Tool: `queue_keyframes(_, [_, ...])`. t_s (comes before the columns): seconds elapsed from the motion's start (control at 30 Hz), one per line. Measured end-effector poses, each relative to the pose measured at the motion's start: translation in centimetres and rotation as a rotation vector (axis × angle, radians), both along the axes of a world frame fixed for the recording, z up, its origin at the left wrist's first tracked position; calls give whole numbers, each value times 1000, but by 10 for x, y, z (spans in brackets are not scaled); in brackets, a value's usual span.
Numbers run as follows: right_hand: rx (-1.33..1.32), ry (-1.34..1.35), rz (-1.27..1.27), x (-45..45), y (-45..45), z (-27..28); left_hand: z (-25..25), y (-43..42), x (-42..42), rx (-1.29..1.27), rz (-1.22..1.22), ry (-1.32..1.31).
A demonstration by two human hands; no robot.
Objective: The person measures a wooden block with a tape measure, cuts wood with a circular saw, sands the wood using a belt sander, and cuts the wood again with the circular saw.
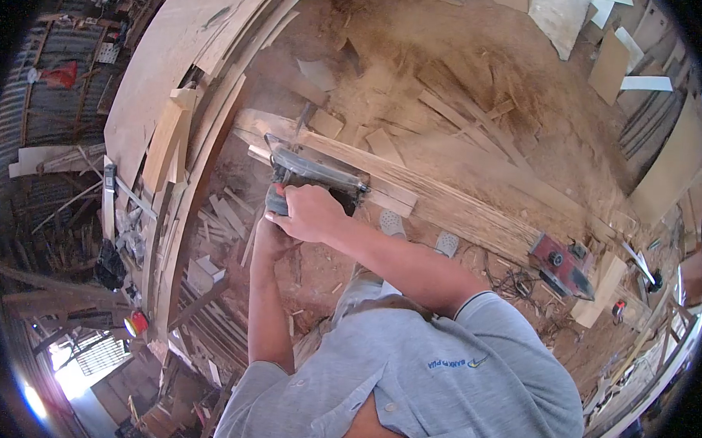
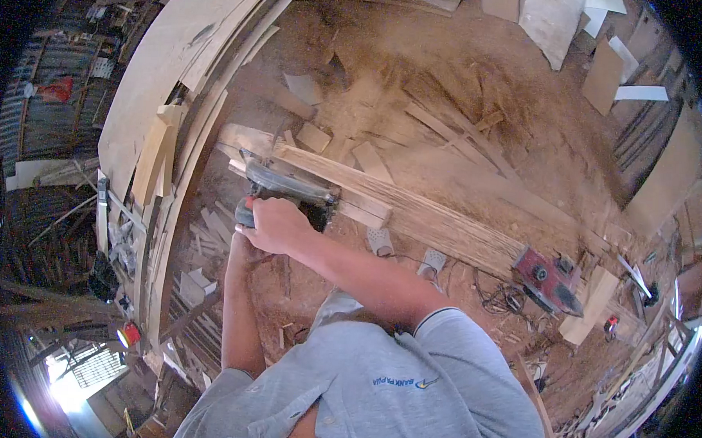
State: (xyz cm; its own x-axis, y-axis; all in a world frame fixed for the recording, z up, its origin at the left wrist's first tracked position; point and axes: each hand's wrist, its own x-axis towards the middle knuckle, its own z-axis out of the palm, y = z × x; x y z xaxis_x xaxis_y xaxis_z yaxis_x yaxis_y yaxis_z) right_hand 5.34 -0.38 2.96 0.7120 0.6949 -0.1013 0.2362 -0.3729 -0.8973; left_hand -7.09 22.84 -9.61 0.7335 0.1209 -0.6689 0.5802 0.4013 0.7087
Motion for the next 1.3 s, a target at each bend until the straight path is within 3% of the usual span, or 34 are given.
queue_keyframes(0.1, [-11, 26, 7, 3, 4, 3, 21, -7, 11, -109, 109, 47])
queue_keyframes(0.13, [-7, 25, 8, 4, 6, 3, 66, -29, 27, -219, 202, 123])
queue_keyframes(0.2, [2, 24, 10, 5, 9, 2, 92, -43, 36, -326, 293, 187])
queue_keyframes(0.3, [14, 37, 10, 6, 11, 2, 89, -40, 29, -206, 215, 112])
queue_keyframes(0.4, [-3, 53, 20, 9, 14, 5, 49, -19, 16, 68, 18, -4])
queue_keyframes(0.5, [7, -11, 18, 9, 19, 1, 28, 3, 10, 182, -70, -27])
queue_keyframes(0.6, [-10, 42, 60, 10, 29, -1, 41, 0, 21, 52, 138, 33])
queue_keyframes(0.63, [-2, 37, 53, 11, 32, -2, 54, -4, 32, -120, 316, 110])
queue_keyframes(0.7, [7, 28, 39, 12, 35, -6, 52, -4, 37, -69, 304, 70])
queue_keyframes(0.8, [16, 14, 19, 13, 39, -6, 4, 27, 1, 377, -96, -151])
queue_keyframes(0.93, [35, 39, 15, 16, 42, 0, -6, 51, 3, 312, -122, -105])
queue_keyframes(1.1, [16, -17, 60, 21, 53, -1, 10, 52, 14, 408, -177, -100])
queue_keyframes(1.13, [18, -11, 48, 22, 56, -1, 45, 29, 25, 325, -98, -55])
queue_keyframes(1.2, [23, 3, 24, 23, 65, -1, 61, 22, 35, 212, -2, -4])
queue_keyframes(1.3, [21, 0, 36, 27, 80, -5, 52, 38, 38, 49, 89, -7])
